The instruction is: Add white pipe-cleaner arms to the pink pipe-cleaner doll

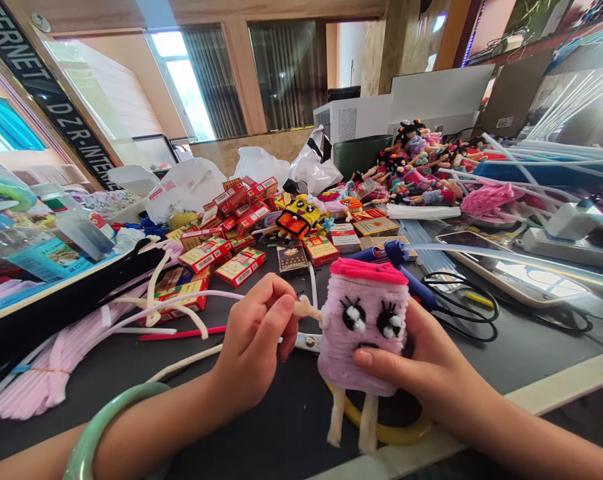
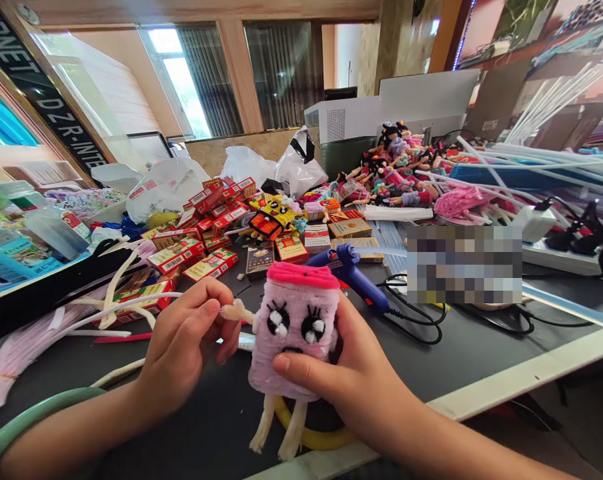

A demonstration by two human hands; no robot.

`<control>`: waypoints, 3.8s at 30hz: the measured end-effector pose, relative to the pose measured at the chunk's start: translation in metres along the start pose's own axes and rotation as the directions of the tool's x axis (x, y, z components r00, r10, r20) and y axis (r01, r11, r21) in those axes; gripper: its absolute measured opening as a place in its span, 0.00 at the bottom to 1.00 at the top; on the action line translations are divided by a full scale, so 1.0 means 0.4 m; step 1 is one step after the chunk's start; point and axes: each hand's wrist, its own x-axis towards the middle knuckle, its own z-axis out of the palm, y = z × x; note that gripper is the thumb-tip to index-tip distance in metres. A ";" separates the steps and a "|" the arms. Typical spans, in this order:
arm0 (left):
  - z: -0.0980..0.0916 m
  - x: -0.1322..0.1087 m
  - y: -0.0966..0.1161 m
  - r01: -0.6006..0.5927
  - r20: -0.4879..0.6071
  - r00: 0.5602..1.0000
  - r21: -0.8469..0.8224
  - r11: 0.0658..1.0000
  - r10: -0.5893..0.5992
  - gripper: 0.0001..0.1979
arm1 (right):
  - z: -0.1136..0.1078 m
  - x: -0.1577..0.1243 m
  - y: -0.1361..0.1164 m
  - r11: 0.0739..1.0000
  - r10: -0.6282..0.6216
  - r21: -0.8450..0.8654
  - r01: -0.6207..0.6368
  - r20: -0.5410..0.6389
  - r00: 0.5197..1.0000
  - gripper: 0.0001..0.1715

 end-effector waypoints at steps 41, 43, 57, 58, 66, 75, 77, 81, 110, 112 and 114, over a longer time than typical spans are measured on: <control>0.021 -0.005 0.022 0.203 0.057 0.979 -0.308 0.930 -0.195 0.17 | -0.002 0.003 0.001 0.999 -0.024 -0.029 0.024 0.006 1.000 0.24; 0.021 -0.005 0.026 0.226 0.066 0.974 -0.320 0.920 -0.216 0.18 | -0.003 0.004 0.001 1.000 -0.015 -0.022 0.015 0.008 1.000 0.23; 0.023 -0.006 0.033 0.274 0.071 0.962 -0.301 0.913 -0.265 0.19 | -0.002 0.003 0.002 1.000 -0.008 -0.006 0.008 0.000 1.000 0.26; 0.023 -0.006 0.034 0.276 0.070 0.961 -0.295 0.915 -0.267 0.19 | -0.002 0.003 0.003 1.000 -0.007 0.005 0.007 -0.001 1.000 0.26; 0.022 -0.007 0.025 0.289 0.058 0.957 -0.219 0.932 -0.283 0.20 | -0.001 0.000 0.002 0.996 0.022 0.080 -0.026 0.056 0.998 0.25; 0.026 -0.012 0.024 0.285 0.051 0.958 -0.170 0.943 -0.281 0.19 | -0.002 0.002 0.009 0.998 0.025 0.056 -0.027 0.036 0.999 0.25; 0.026 -0.012 0.024 0.288 0.053 0.958 -0.170 0.943 -0.283 0.19 | -0.002 0.002 0.011 0.997 0.025 0.066 -0.026 0.021 0.999 0.26; 0.024 -0.008 0.022 0.286 0.062 0.958 -0.169 0.943 -0.279 0.19 | 0.000 0.000 0.007 0.998 0.035 0.058 -0.037 0.036 0.999 0.25; 0.025 -0.005 0.020 0.283 0.052 0.959 -0.158 0.946 -0.278 0.19 | -0.004 0.000 -0.004 0.998 0.047 0.031 -0.051 0.116 0.992 0.30; 0.025 -0.005 0.019 0.278 0.055 0.960 -0.159 0.947 -0.273 0.19 | -0.003 0.000 -0.005 0.998 0.051 0.027 -0.054 0.118 0.992 0.30; 0.025 -0.006 0.019 0.275 0.060 0.961 -0.160 0.948 -0.269 0.19 | -0.001 0.000 -0.004 0.998 0.049 0.020 -0.052 0.112 0.992 0.30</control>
